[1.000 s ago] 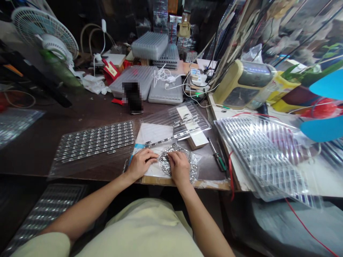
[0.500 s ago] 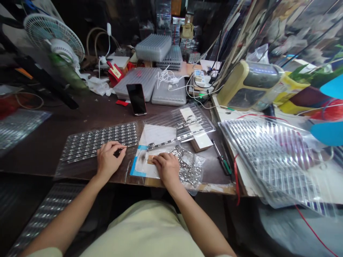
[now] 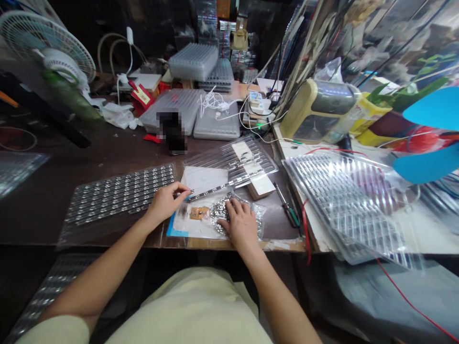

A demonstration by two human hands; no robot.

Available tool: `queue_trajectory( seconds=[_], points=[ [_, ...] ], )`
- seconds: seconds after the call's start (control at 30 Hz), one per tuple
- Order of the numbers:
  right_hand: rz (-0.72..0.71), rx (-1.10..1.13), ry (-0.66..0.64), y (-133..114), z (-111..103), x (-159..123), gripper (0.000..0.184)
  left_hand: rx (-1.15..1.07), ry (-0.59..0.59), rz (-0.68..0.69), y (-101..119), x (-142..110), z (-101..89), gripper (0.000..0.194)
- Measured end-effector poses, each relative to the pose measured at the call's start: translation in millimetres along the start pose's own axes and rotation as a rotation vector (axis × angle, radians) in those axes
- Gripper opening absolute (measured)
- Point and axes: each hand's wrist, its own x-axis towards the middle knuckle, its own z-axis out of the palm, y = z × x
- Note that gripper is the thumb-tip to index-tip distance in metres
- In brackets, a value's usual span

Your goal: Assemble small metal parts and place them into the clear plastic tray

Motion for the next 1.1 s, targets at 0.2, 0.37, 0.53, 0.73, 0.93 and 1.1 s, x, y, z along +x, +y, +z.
queue_trajectory(
  seconds=[0.2, 0.37, 0.53, 0.73, 0.93, 1.1],
  points=[
    [0.020, 0.093, 0.032, 0.2, 11.2, -4.3, 0.025, -0.461, -0.157, -0.172, -6.5, -30.3, -1.0, 0.029],
    [0.067, 0.205, 0.127, -7.1, 21.0, 4.0, 0.018, -0.296, -0.059, -0.118, -1.0, -46.1, 12.1, 0.020],
    [0.088, 0.293, 0.243, -7.5, 20.0, 5.3, 0.022, -0.135, 0.010, 0.036, 1.8, -50.8, 24.6, 0.013],
    [0.104, 0.390, 0.247, -7.4, 19.4, 3.1, 0.022, -0.086, 0.004, 0.069, 4.4, -50.2, 32.3, 0.015],
    [0.091, 0.408, 0.225, -6.4, 19.4, 2.6, 0.024, 0.004, -0.001, 0.068, 9.9, -49.6, 34.3, 0.013],
    [0.083, 0.400, 0.219, -6.3, 19.9, 3.4, 0.023, 0.044, 0.007, 0.077, 10.7, -49.4, 35.8, 0.012]
  ],
)
